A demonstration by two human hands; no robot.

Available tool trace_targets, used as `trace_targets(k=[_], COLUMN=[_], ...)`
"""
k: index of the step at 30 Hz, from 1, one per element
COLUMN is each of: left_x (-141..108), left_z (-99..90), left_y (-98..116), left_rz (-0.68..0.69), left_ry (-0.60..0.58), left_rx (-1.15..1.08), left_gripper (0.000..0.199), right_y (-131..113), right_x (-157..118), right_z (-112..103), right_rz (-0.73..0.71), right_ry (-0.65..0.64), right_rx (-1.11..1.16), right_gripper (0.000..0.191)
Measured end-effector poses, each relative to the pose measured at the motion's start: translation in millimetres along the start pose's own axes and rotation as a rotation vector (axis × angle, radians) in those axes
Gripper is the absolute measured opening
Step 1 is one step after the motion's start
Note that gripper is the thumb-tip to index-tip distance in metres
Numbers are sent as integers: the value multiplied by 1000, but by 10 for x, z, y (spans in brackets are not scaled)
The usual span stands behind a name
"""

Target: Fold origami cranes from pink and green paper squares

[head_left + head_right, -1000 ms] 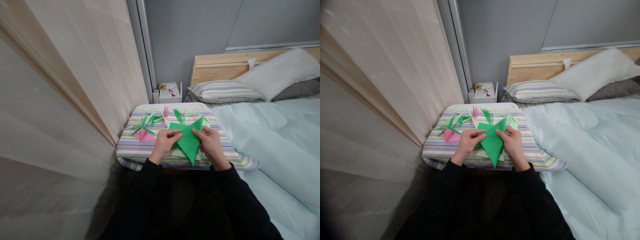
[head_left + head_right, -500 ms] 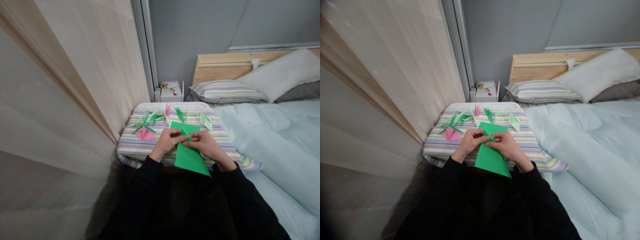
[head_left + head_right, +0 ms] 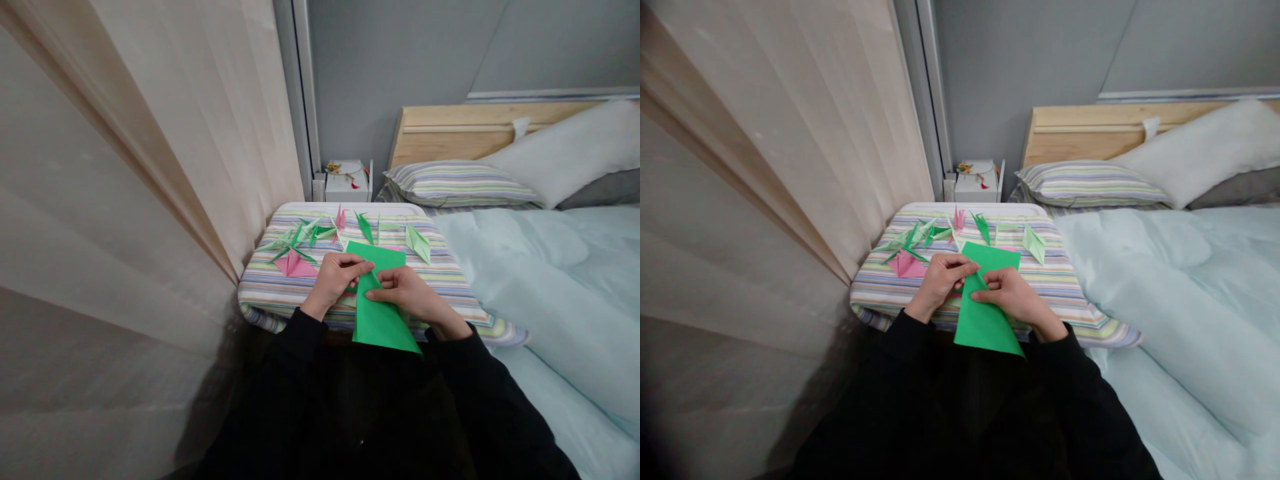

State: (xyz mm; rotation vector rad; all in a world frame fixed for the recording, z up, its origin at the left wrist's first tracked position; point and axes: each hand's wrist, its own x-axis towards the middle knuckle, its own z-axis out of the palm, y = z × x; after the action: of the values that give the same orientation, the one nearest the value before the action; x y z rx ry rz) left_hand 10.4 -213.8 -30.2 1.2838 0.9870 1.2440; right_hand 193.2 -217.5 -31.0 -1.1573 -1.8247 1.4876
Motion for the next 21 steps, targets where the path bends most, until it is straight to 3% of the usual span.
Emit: trace_targets(k=[11, 21], left_x=[40, 50], left_z=[1, 1], left_y=[-75, -104], left_rz=[15, 50], left_ry=[128, 156], left_rx=[37, 52], left_gripper=[43, 47], right_y=[-16, -35], right_x=[2, 7], right_z=[19, 28], right_rz=[21, -33], right_ry=[2, 61], right_rx=[22, -72], right_gripper=[51, 54])
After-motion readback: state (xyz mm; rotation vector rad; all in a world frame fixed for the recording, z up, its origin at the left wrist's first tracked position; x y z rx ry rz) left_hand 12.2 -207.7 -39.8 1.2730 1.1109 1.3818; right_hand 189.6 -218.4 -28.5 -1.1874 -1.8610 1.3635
